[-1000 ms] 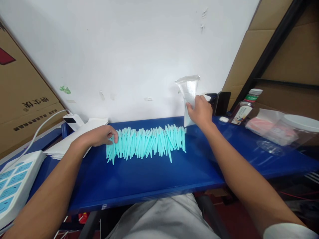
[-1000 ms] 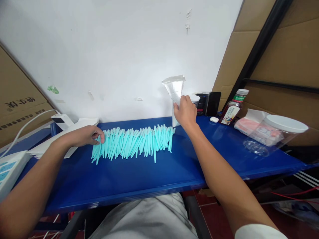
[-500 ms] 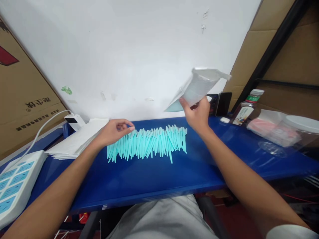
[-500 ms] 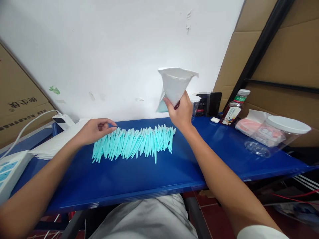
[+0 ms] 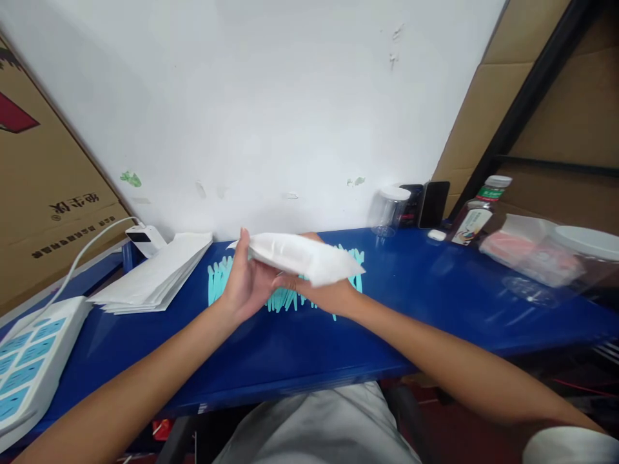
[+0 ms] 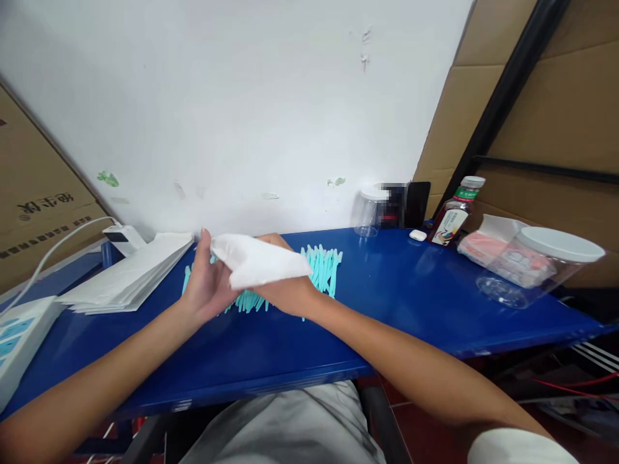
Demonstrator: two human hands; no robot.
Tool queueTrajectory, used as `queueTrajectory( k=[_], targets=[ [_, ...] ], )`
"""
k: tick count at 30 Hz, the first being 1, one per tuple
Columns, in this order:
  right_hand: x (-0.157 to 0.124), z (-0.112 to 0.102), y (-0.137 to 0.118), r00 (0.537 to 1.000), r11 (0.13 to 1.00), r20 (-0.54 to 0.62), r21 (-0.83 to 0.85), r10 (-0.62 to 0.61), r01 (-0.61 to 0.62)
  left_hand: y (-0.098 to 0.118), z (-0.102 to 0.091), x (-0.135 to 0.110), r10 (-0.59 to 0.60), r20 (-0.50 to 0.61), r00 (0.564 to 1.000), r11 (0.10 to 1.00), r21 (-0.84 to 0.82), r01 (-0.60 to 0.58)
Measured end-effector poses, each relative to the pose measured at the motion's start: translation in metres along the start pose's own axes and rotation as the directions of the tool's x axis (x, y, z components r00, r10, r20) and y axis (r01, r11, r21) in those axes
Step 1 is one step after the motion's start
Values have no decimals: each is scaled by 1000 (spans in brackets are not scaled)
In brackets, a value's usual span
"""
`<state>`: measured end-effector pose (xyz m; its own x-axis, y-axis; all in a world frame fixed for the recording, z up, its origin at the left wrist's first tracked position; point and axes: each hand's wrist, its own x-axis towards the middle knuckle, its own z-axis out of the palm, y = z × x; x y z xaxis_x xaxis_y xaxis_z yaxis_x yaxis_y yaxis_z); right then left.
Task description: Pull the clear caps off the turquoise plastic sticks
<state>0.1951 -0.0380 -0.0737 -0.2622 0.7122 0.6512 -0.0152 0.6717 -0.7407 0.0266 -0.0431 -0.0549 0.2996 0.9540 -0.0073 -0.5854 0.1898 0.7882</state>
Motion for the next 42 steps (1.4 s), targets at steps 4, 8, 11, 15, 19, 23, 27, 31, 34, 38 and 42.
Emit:
queueTrajectory(
  k=[4,8,11,15,19,23,27,31,34,38,42],
  targets=[
    [0,-6,0,970,982,161,-28,-180,187,19,-7,5,64,-258,964,996,-49,-79],
    [-1,-8,-7,988,992,116,90,-100,90,30,-21,12,185,-340,922,980,-11,-201],
    [0,-6,-7,998,972,46,226,50,-59,35,-29,15,261,-328,908,961,3,-276],
    [6,-5,-2,961,898,-58,376,271,-230,37,-28,12,262,-271,926,963,16,-268],
    [11,-8,-1,856,702,7,568,517,-429,39,-24,7,321,-157,934,945,122,-304],
    [12,-7,3,769,427,210,730,604,-534,48,-19,12,490,-176,854,858,274,-435],
    [11,-2,12,734,330,236,777,636,-536,63,-4,27,628,-244,739,766,360,-532],
    [11,-1,19,676,286,207,791,707,-541,73,19,42,642,-126,756,719,440,-537],
    [11,-2,20,679,317,161,792,716,-522,77,34,52,649,-79,757,701,448,-555],
    [11,-3,21,698,342,127,801,705,-491,82,47,67,628,-57,776,720,421,-551],
    [9,-4,20,710,353,174,772,682,-529,88,58,75,558,-49,829,801,296,-521]
  ],
)
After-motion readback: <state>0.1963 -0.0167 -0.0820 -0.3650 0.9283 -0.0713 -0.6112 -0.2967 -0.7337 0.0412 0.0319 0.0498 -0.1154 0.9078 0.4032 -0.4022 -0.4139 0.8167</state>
